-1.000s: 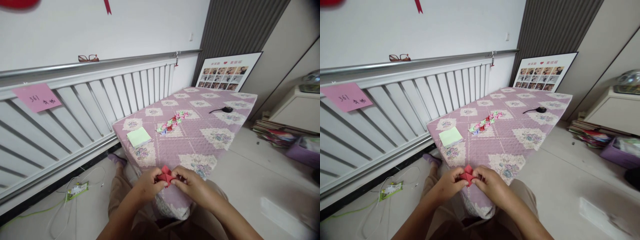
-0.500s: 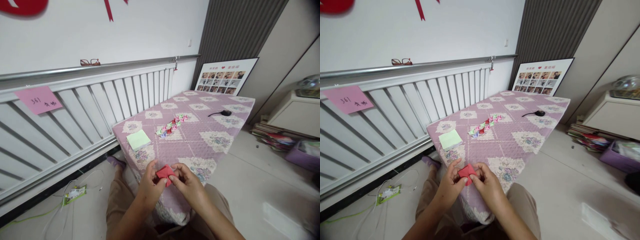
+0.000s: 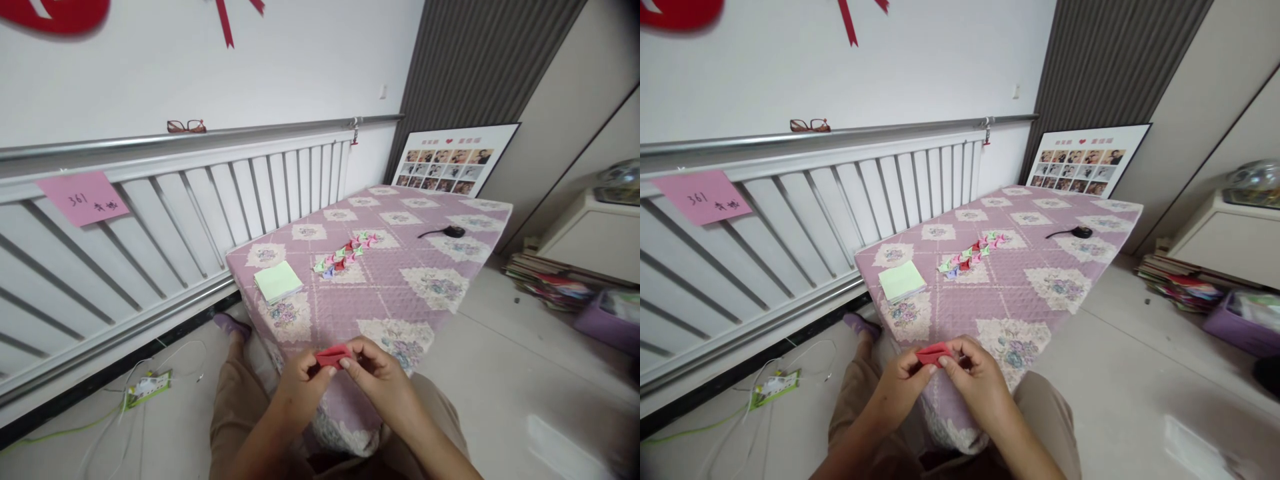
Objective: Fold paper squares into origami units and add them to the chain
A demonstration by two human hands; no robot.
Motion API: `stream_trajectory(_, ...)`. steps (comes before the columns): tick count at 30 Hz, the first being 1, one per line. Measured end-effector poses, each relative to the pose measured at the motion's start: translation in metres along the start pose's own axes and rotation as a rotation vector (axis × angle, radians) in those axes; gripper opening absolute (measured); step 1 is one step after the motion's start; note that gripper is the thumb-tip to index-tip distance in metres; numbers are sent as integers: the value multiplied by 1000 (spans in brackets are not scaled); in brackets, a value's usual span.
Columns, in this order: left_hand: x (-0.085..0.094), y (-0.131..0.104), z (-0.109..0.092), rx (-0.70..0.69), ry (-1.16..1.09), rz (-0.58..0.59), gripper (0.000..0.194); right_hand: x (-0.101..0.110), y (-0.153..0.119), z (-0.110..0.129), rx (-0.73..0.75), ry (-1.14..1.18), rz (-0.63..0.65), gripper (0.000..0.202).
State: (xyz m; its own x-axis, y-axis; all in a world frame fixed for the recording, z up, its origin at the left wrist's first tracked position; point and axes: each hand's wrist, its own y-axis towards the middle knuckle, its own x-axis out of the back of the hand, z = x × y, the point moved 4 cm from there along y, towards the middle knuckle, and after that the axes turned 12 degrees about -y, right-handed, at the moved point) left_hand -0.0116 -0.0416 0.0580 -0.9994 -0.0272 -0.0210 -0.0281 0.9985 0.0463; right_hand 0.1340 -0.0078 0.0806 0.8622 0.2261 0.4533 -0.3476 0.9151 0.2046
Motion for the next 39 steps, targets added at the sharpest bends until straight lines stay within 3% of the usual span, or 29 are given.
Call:
stream_trajectory(6, 2, -1, -7, -15, 78, 51, 19, 3, -2, 3, 41, -20, 4, 21)
stream_trajectory(16, -2, -3, -6, 83, 26, 102, 14, -1, 3, -4, -127, 174, -9, 25)
stream_trajectory(21, -1, -4, 0, 125, 34, 118, 14, 0, 4, -12, -140, 187, -32, 25)
stream_trajectory(29, 0, -3, -3, 40, 214, 152, 17, -3, 0, -16, -256, 225, -63, 32)
stream_trajectory(34, 2, -1, 8, 156, 110, 205, 14, -7, 3, -25, -313, 222, -67, 33)
stream_trajectory(39, -1, 0, 23, 177, 94, 162, 16, -11, 7, -46, -333, 183, -45, 33)
